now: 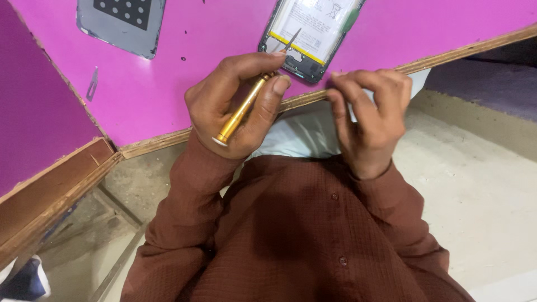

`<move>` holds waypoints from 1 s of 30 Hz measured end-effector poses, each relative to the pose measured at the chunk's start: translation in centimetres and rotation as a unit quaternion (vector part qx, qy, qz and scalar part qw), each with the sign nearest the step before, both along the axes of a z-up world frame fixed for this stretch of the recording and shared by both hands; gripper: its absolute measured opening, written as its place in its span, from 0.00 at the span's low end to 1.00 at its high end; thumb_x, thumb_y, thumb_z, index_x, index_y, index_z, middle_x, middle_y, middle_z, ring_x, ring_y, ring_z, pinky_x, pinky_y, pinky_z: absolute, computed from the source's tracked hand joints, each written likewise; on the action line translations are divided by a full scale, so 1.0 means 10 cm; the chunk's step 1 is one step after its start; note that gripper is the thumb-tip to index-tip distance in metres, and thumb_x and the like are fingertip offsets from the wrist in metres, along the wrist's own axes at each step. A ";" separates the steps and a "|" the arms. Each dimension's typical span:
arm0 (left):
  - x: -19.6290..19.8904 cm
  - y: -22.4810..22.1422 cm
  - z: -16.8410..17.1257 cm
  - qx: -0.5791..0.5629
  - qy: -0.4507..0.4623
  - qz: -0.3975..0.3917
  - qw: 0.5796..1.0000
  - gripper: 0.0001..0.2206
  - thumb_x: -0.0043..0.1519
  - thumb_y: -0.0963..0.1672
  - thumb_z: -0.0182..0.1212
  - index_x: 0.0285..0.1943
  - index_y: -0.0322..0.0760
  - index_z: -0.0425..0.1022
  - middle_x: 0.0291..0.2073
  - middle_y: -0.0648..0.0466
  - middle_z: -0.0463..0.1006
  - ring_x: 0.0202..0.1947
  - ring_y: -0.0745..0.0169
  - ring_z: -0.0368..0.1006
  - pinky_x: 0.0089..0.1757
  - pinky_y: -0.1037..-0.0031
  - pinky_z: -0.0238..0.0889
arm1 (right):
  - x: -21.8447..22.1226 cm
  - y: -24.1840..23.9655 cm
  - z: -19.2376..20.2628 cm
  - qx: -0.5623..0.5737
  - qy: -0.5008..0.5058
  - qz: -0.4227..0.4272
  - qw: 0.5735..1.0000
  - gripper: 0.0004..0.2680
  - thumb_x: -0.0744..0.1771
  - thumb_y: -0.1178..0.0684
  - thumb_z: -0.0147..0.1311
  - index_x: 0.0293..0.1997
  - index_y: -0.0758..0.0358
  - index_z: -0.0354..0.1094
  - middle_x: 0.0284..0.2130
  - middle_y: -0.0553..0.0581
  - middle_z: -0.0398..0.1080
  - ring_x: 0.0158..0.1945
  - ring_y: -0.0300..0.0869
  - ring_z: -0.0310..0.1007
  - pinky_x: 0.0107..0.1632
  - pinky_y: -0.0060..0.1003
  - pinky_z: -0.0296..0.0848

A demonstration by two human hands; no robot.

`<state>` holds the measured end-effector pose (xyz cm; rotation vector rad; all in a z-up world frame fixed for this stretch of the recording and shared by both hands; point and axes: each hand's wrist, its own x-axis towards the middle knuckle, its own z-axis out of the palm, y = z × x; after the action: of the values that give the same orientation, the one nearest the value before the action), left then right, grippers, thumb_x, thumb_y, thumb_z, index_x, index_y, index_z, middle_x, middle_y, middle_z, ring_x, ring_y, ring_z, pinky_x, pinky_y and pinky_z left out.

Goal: The person is repairing a smartphone by manipulating its internal components. They use a gold-colored precision screwdriver to adjust parts near the battery and motherboard, and use their fingers to peel and reposition adhesive strips and connectors. The back cover of the phone is placed on the table nearby.

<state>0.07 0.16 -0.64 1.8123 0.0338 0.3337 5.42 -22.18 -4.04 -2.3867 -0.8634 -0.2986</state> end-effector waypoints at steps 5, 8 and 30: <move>0.01 0.00 0.03 -0.007 0.009 0.004 1.000 0.08 0.75 0.40 0.63 0.60 0.31 0.73 0.43 0.49 0.84 0.40 0.71 0.82 0.40 0.83 0.76 | -0.12 0.14 0.04 -0.024 -0.009 -0.014 1.000 0.10 0.71 0.55 0.70 0.58 0.62 0.75 0.49 0.52 0.71 0.53 0.46 0.62 0.56 0.39 0.65; 0.00 0.00 0.04 -0.014 0.014 0.001 1.000 0.07 0.75 0.40 0.63 0.59 0.31 0.74 0.44 0.49 0.84 0.41 0.71 0.83 0.41 0.83 0.77 | -0.08 0.16 0.02 -0.035 -0.032 -0.008 0.999 0.11 0.71 0.54 0.69 0.59 0.62 0.75 0.49 0.51 0.71 0.53 0.47 0.62 0.57 0.40 0.64; -0.02 0.01 -0.01 -0.015 0.011 -0.001 1.000 0.07 0.76 0.40 0.63 0.59 0.31 0.73 0.40 0.50 0.84 0.38 0.73 0.82 0.39 0.84 0.76 | 0.02 0.18 0.09 0.066 0.055 -0.031 0.996 0.08 0.71 0.56 0.71 0.50 0.63 0.75 0.45 0.54 0.73 0.49 0.45 0.70 0.53 0.38 0.69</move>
<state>-0.12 0.22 -0.71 1.7858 0.0514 0.3106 5.65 -20.39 -3.14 -2.2872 -0.6980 -0.2374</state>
